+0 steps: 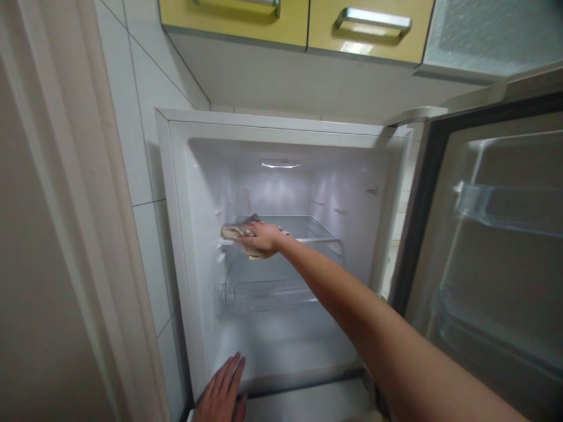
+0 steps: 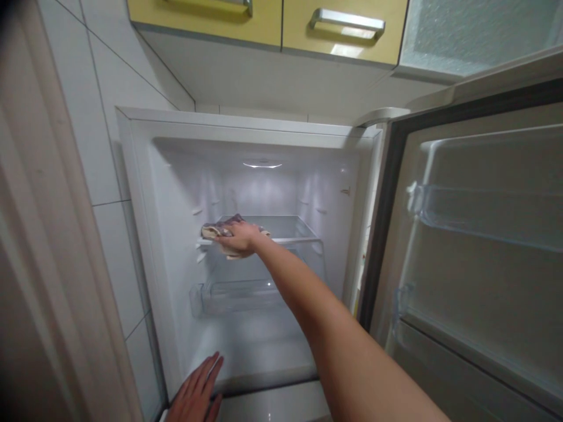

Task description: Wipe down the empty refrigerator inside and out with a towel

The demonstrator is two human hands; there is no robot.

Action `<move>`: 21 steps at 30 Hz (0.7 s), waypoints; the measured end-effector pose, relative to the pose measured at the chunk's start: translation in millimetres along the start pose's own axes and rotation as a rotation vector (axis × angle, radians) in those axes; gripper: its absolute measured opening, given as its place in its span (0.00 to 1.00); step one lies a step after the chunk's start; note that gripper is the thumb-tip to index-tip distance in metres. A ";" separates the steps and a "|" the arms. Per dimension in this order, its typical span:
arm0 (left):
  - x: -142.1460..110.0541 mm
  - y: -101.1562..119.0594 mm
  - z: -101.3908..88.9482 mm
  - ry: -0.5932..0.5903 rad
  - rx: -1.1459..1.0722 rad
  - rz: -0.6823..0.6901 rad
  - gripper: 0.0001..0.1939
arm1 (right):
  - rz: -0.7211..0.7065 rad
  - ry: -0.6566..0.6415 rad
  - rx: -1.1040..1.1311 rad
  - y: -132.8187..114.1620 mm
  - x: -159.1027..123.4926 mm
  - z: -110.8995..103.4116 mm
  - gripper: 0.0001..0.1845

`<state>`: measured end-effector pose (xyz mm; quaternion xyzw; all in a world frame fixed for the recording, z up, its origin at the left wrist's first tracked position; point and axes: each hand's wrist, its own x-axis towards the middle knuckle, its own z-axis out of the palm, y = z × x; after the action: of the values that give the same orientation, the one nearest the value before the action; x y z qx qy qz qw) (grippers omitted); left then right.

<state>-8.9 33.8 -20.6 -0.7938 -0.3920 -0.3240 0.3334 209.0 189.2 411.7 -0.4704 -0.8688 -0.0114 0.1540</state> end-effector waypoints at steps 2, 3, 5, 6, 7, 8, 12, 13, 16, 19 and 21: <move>3.1 1.2 -6.5 0.000 0.004 0.006 0.41 | 0.006 -0.025 0.035 10.1 -14.8 -9.8 0.38; 3.9 1.5 -8.2 0.004 0.008 0.013 0.41 | 0.028 -0.046 0.037 17.3 -21.4 -15.6 0.37; 4.7 1.5 -8.5 0.013 0.014 0.023 0.41 | 0.073 -0.075 0.020 33.5 -31.9 -25.8 0.37; 4.8 1.4 -7.4 0.019 0.016 0.026 0.42 | 0.090 -0.083 0.005 41.2 -35.9 -29.4 0.39; 4.6 1.3 -5.6 0.024 0.017 0.024 0.42 | 0.095 -0.085 -0.016 47.9 -39.1 -31.5 0.43; 4.2 1.4 -3.0 0.035 0.017 0.022 0.42 | 0.087 -0.086 -0.045 53.4 -41.5 -32.0 0.48; 0.3 2.7 9.6 0.072 0.011 -0.018 0.42 | 0.007 -0.072 -0.179 61.4 -45.0 -25.2 0.58; -0.9 3.1 12.1 0.079 0.008 -0.026 0.42 | -0.004 -0.064 -0.187 61.4 -44.8 -23.3 0.57; -4.3 2.9 16.5 0.066 0.009 -0.035 0.44 | 0.001 -0.051 -0.148 63.2 -42.7 -22.6 0.58; -8.0 -0.4 20.7 0.063 0.045 -0.019 0.44 | 0.093 -0.055 -0.014 71.2 -35.8 -27.2 0.49; -11.7 -2.8 26.4 0.081 0.081 0.015 0.43 | 0.198 -0.050 0.040 77.7 -26.5 -29.1 0.42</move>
<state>-10.2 51.1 -44.0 -0.7687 -0.3851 -0.3375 0.3833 293.8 206.2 422.3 -0.5508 -0.8218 0.0331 0.1419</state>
